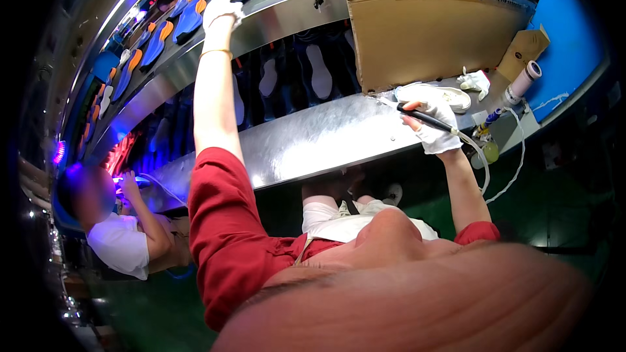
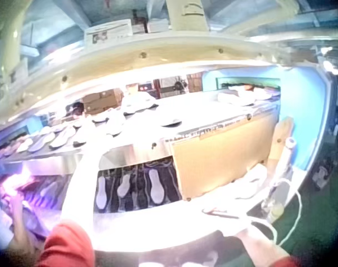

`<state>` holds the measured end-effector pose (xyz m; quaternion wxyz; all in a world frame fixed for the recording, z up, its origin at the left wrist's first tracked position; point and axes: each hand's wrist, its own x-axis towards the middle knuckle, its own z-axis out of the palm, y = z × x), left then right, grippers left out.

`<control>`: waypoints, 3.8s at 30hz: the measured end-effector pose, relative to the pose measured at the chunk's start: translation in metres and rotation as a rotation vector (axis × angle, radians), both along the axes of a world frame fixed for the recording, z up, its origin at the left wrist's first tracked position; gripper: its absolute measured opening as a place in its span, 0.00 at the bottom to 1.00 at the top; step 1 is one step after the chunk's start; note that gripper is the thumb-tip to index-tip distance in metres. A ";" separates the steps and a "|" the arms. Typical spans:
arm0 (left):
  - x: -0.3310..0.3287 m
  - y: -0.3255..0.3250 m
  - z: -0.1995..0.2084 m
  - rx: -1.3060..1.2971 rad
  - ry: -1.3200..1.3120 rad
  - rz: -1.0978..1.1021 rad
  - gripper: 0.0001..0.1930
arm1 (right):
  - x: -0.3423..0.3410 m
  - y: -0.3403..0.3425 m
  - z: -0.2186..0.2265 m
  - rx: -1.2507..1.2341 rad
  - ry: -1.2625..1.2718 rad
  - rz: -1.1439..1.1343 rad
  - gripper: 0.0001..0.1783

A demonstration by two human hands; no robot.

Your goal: The person applies adhesive to the inner surfaces of various shoe soles using a brush tool, handling one sole at a time and placing each back onto a conveyor belt after completion.

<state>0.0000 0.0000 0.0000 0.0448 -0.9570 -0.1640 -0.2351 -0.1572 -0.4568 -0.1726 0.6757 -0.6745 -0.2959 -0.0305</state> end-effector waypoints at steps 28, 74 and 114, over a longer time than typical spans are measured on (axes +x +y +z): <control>-0.257 -0.183 -0.212 -2.119 0.356 -0.857 0.48 | -0.028 0.041 -0.012 0.143 0.310 0.174 0.12; -0.264 -0.236 -0.260 -2.675 0.112 -0.710 0.47 | -0.071 0.032 -0.047 0.120 0.293 0.305 0.06; -0.172 -0.183 -0.206 -1.962 0.071 -1.234 0.61 | -0.027 0.047 -0.035 -0.143 0.027 0.226 0.06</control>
